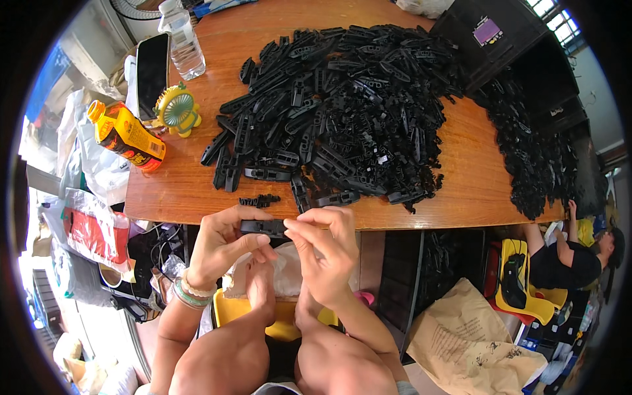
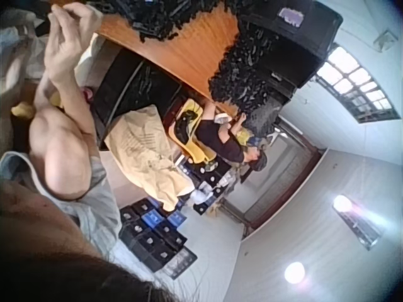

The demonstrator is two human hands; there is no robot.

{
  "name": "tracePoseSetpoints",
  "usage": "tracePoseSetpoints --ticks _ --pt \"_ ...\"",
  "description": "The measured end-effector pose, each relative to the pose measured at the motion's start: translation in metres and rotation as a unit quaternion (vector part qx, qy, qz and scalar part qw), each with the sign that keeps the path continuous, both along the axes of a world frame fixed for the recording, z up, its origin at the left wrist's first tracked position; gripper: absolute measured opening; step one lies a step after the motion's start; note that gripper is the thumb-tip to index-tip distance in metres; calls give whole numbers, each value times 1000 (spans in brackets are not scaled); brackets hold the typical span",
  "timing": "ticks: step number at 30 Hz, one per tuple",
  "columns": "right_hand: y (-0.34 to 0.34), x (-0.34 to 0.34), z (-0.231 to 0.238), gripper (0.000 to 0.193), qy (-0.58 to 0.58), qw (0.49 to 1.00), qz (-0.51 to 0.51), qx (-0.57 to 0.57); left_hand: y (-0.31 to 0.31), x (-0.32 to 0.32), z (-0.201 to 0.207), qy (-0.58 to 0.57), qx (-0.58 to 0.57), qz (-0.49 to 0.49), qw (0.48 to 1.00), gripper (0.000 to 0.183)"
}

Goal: The person assembles black plastic components together by hand and sorts piles of plastic parts across the table.

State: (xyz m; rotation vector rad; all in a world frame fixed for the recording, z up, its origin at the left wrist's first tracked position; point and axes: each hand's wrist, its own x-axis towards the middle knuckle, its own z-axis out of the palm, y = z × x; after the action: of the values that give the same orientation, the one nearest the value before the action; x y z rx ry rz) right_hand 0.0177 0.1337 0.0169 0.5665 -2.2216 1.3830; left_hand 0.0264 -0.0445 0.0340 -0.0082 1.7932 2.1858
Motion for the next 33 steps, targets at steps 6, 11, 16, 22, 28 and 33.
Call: tracePoseSetpoints --ticks 6,11,16,22,28,33 --pt "-1 8 5 25 -236 965 81 -78 3 15 -8 14 -34 41 998 21" --pt "13 17 -10 30 -313 940 115 -69 3 25 -13 16 -32 1 999 19" --pt "32 10 -12 30 -334 928 152 59 -14 20 -14 239 -313 -66 917 29" --pt "-20 -17 -26 19 -40 994 91 54 -33 -25 -30 302 -420 198 833 14" --pt "-56 -37 -34 23 28 978 63 196 -30 -45 -36 324 -590 226 705 21" --pt "-51 -39 -40 25 12 985 64 159 -32 -34 -32 281 -602 199 721 20"
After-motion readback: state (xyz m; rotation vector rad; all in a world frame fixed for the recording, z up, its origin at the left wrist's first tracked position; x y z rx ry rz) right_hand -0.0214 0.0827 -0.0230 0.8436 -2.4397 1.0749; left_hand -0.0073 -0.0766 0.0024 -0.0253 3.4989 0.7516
